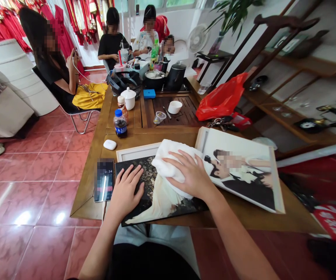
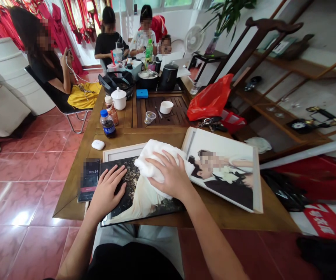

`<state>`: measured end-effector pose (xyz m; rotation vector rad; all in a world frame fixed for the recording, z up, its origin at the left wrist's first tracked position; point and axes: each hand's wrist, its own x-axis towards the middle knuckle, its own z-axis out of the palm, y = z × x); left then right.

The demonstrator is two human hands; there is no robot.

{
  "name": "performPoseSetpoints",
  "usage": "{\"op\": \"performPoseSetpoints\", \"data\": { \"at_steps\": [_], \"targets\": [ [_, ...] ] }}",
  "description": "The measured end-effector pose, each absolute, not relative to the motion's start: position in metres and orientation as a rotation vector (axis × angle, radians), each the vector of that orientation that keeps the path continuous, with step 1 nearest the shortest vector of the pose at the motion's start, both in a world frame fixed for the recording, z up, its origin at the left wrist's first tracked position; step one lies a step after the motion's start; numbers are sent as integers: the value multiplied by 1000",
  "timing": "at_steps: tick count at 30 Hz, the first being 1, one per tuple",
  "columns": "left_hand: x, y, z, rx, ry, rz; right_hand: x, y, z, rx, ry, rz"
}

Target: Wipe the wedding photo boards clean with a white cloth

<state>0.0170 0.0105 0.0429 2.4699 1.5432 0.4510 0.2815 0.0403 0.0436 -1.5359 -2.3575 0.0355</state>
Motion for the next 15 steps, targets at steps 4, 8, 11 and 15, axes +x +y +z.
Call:
{"op": "performPoseSetpoints", "data": {
  "at_steps": [4,8,11,15],
  "targets": [
    [18,10,43,2471,1574,456,279,39,44,-1526,-2354,33],
    [19,9,42,2473,1588,453,279,19,43,-1485,-2370,48],
    [20,9,42,2470,1592,470,281,-2,43,-1456,-2400,55],
    [19,9,41,2463,1593,483,282,-23,43,-1432,-2433,58]
  ]
}}
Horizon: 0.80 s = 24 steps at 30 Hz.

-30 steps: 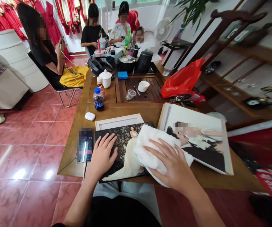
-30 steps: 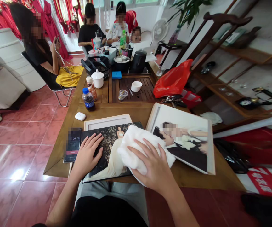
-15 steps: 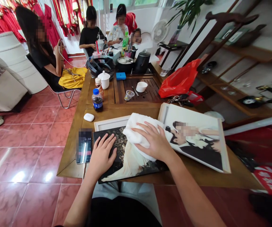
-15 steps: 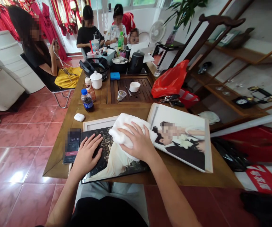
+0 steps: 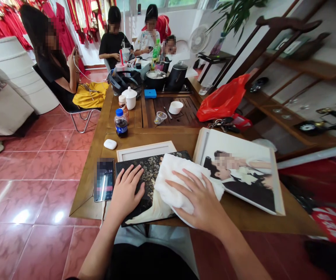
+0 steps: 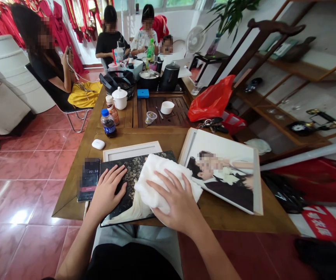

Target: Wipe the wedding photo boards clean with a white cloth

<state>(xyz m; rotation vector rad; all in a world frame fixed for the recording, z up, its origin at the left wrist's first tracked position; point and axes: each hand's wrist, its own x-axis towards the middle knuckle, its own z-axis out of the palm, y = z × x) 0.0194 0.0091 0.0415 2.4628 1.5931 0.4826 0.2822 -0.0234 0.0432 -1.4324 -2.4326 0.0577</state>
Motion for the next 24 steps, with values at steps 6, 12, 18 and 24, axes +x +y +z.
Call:
{"op": "performPoseSetpoints", "data": {
  "at_steps": [6,12,18,24],
  "targets": [
    [18,9,41,2469,1557,466,280,-16,43,-1454,-2423,72],
    [17,10,42,2477,1549,455,270,23,44,-1464,-2383,66],
    [18,10,43,2480,1552,451,263,38,46,-1458,-2386,90],
    [19,9,43,2476,1580,451,266,7,46,-1380,-2474,144]
  ]
}}
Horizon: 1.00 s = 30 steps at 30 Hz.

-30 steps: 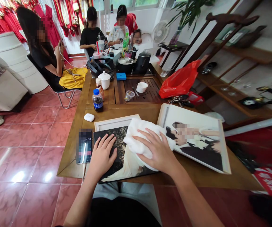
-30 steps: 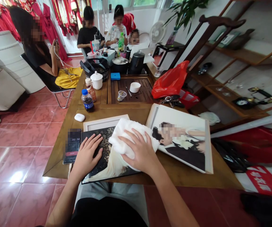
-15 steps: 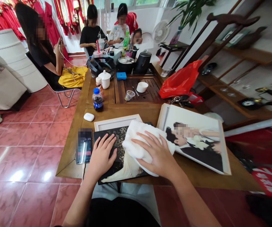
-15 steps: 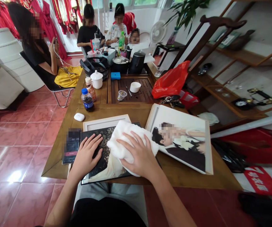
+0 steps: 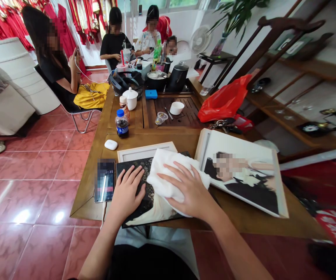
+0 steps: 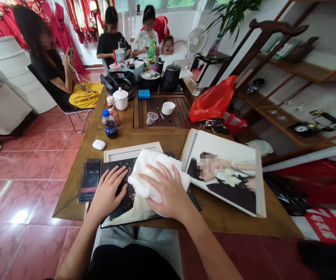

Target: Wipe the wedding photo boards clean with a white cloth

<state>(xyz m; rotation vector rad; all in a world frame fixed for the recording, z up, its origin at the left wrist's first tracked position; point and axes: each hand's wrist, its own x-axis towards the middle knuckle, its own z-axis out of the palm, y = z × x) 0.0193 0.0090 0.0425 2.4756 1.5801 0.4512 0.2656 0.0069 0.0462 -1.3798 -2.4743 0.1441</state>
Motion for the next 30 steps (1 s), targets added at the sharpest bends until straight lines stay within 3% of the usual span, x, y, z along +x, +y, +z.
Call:
{"op": "performPoseSetpoints", "data": {
  "at_steps": [8,21,30],
  "targets": [
    [19,9,44,2474,1574,454,271,-28,48,-1302,-2543,175],
    [18,9,41,2473,1557,491,257,39,49,-1388,-2459,146],
    [18,9,43,2464,1566,468,263,-4,47,-1314,-2509,147]
  ]
}}
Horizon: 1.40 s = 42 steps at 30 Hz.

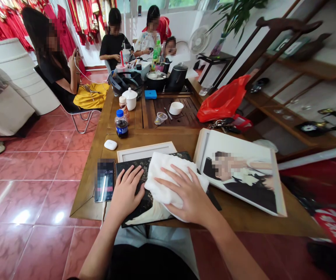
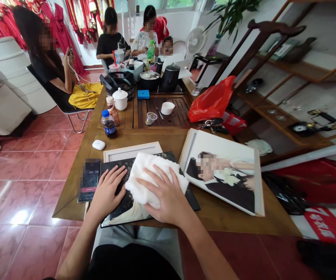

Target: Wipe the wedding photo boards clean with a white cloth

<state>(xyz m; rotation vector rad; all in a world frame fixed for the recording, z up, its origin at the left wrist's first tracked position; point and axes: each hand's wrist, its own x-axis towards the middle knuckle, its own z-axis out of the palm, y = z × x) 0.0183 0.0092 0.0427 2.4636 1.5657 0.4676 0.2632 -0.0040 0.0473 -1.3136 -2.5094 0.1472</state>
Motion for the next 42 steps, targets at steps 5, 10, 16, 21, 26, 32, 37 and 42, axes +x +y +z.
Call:
{"op": "performPoseSetpoints", "data": {
  "at_steps": [5,10,16,21,26,32,37,42],
  "targets": [
    [19,9,43,2457,1568,461,266,-25,47,-1298,-2526,125],
    [18,10,42,2454,1559,462,267,-10,45,-1331,-2502,126],
    [18,10,42,2462,1559,467,265,24,43,-1422,-2409,106],
    [18,9,42,2455,1571,483,264,20,45,-1417,-2411,95],
    [19,9,43,2454,1575,494,269,-7,45,-1383,-2464,117],
    [20,9,44,2441,1574,472,275,-27,45,-1363,-2484,108],
    [19,10,43,2443,1565,461,280,-6,44,-1386,-2461,105],
    [18,10,43,2450,1556,468,283,28,43,-1446,-2394,59]
  ]
}}
